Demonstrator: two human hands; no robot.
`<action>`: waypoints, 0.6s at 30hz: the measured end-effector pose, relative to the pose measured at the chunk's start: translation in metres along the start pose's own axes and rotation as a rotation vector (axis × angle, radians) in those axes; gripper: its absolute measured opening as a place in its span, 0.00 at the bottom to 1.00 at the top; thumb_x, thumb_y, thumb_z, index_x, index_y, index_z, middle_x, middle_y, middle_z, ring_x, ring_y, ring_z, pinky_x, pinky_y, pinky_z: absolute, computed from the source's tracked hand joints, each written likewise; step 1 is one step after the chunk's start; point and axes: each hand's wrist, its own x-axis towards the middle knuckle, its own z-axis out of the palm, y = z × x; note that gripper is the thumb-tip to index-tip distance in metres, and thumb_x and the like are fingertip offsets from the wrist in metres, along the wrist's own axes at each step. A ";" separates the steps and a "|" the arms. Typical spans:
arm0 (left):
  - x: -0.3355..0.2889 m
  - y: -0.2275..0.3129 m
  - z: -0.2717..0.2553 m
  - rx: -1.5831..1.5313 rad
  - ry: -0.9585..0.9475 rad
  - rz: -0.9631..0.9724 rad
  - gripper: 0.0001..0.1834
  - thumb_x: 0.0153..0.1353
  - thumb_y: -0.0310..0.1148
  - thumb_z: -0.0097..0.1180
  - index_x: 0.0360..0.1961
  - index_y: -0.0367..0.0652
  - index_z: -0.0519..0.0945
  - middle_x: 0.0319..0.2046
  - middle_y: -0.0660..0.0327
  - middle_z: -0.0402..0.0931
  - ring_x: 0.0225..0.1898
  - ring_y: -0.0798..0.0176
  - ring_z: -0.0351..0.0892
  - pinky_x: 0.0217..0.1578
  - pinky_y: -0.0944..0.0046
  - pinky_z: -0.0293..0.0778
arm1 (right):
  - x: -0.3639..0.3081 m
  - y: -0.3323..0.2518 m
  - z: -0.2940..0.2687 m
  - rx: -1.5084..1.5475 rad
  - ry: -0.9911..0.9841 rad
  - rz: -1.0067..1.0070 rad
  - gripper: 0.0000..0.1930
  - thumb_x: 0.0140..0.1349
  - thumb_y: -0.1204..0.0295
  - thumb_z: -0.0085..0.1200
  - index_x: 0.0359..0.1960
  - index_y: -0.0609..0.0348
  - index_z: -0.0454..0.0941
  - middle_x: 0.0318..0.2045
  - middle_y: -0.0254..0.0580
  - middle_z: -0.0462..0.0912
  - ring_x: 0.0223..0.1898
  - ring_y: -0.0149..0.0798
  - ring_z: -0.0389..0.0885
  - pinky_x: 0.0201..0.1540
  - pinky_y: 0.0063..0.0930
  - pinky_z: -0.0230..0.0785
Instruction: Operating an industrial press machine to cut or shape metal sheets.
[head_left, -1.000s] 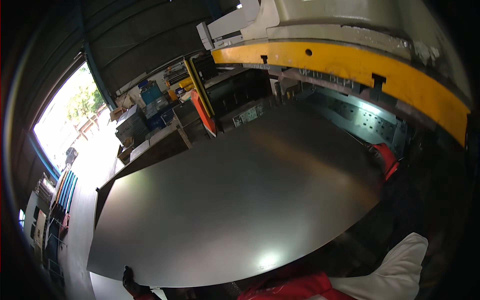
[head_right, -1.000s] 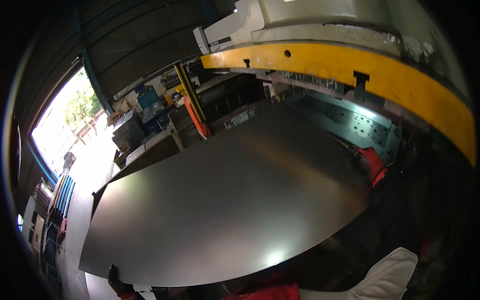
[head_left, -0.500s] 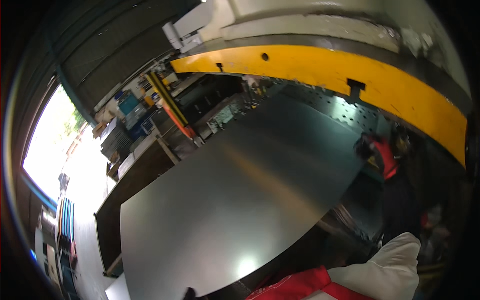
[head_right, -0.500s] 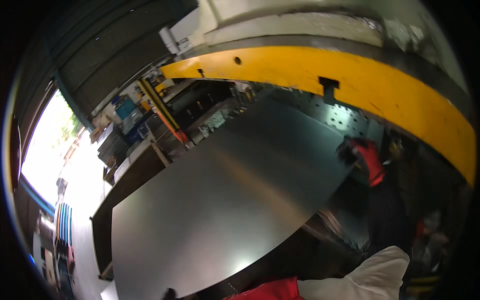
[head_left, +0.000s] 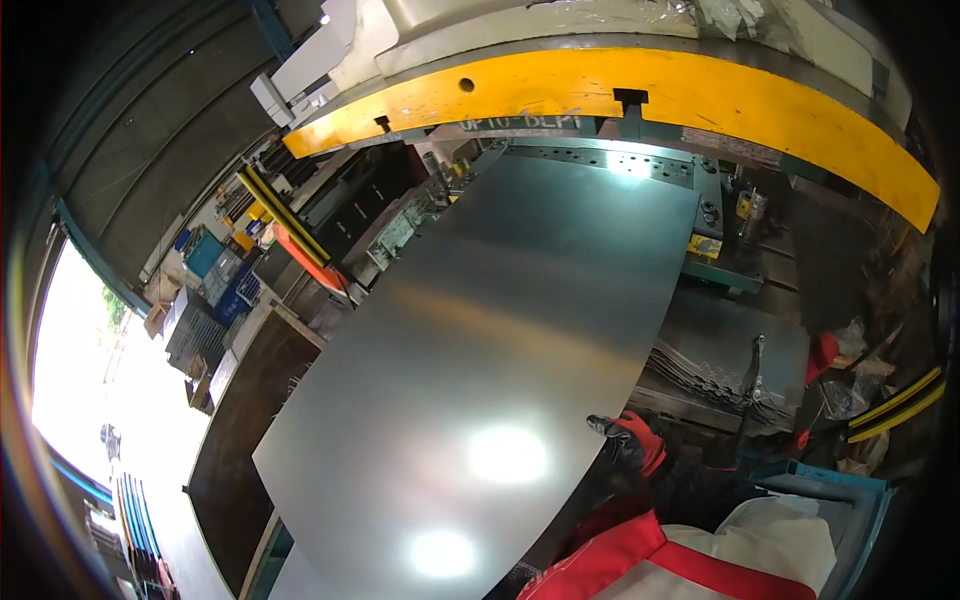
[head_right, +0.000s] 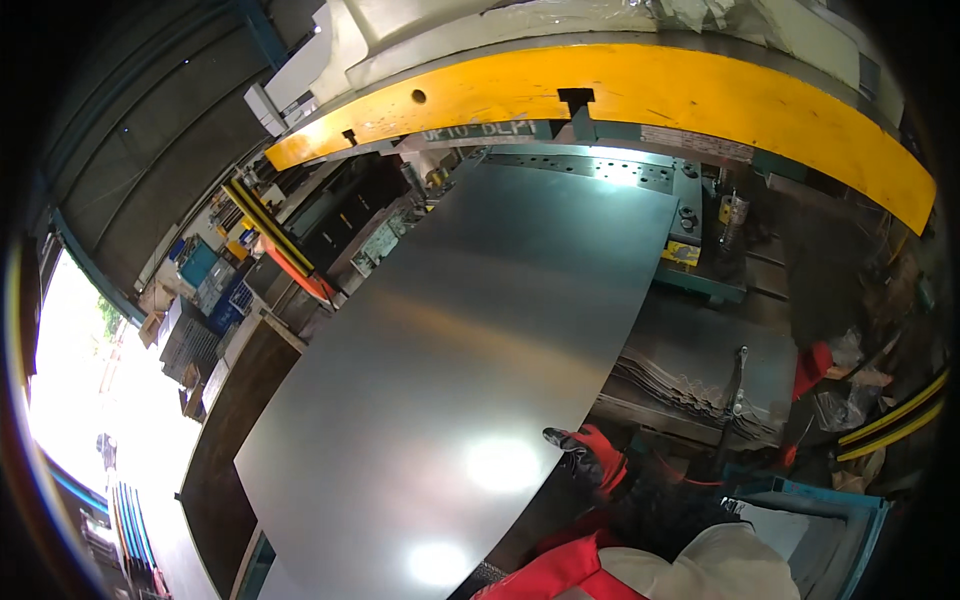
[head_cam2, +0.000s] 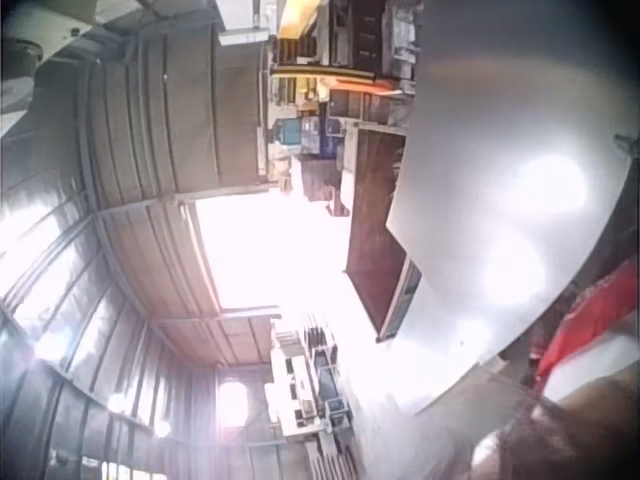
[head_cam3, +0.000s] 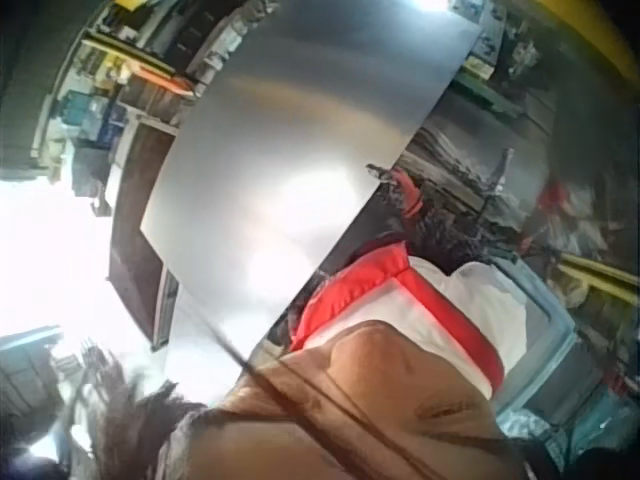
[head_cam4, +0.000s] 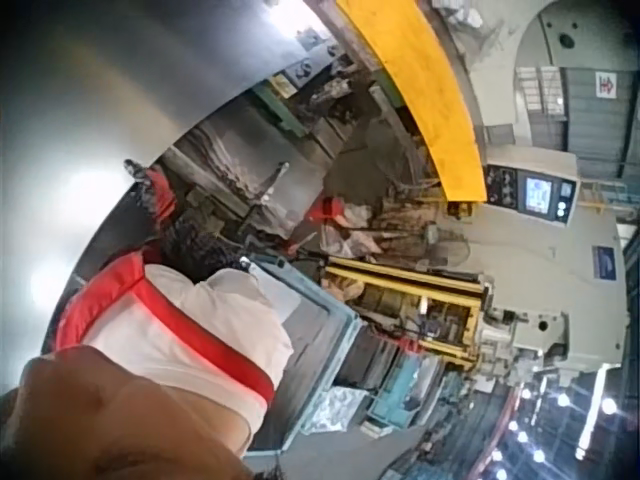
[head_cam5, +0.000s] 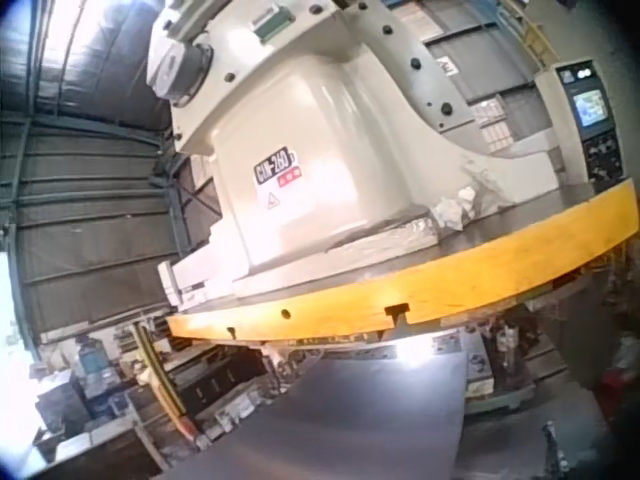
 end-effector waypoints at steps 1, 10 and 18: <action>-0.002 -0.004 -0.005 -0.011 0.006 -0.005 0.12 0.54 0.35 0.44 0.35 0.37 0.71 0.30 0.57 0.71 0.30 0.62 0.70 0.31 0.66 0.68 | -0.003 0.003 -0.002 0.279 0.000 0.292 0.13 0.52 0.71 0.48 0.37 0.68 0.71 0.36 0.44 0.74 0.37 0.35 0.73 0.42 0.26 0.64; -0.016 -0.039 -0.044 -0.077 0.117 0.052 0.15 0.55 0.33 0.43 0.41 0.36 0.70 0.37 0.55 0.71 0.37 0.60 0.70 0.38 0.65 0.69 | 0.009 0.006 -0.023 0.608 0.042 0.082 0.15 0.52 0.67 0.48 0.35 0.70 0.70 0.38 0.48 0.73 0.41 0.38 0.73 0.46 0.26 0.63; -0.043 -0.048 0.008 -0.715 0.094 0.272 0.18 0.56 0.27 0.34 0.47 0.29 0.62 0.52 0.48 0.56 0.52 0.52 0.58 0.54 0.51 0.54 | 0.027 0.018 -0.081 0.680 0.274 0.241 0.09 0.49 0.77 0.44 0.32 0.66 0.69 0.32 0.41 0.75 0.34 0.34 0.73 0.41 0.22 0.63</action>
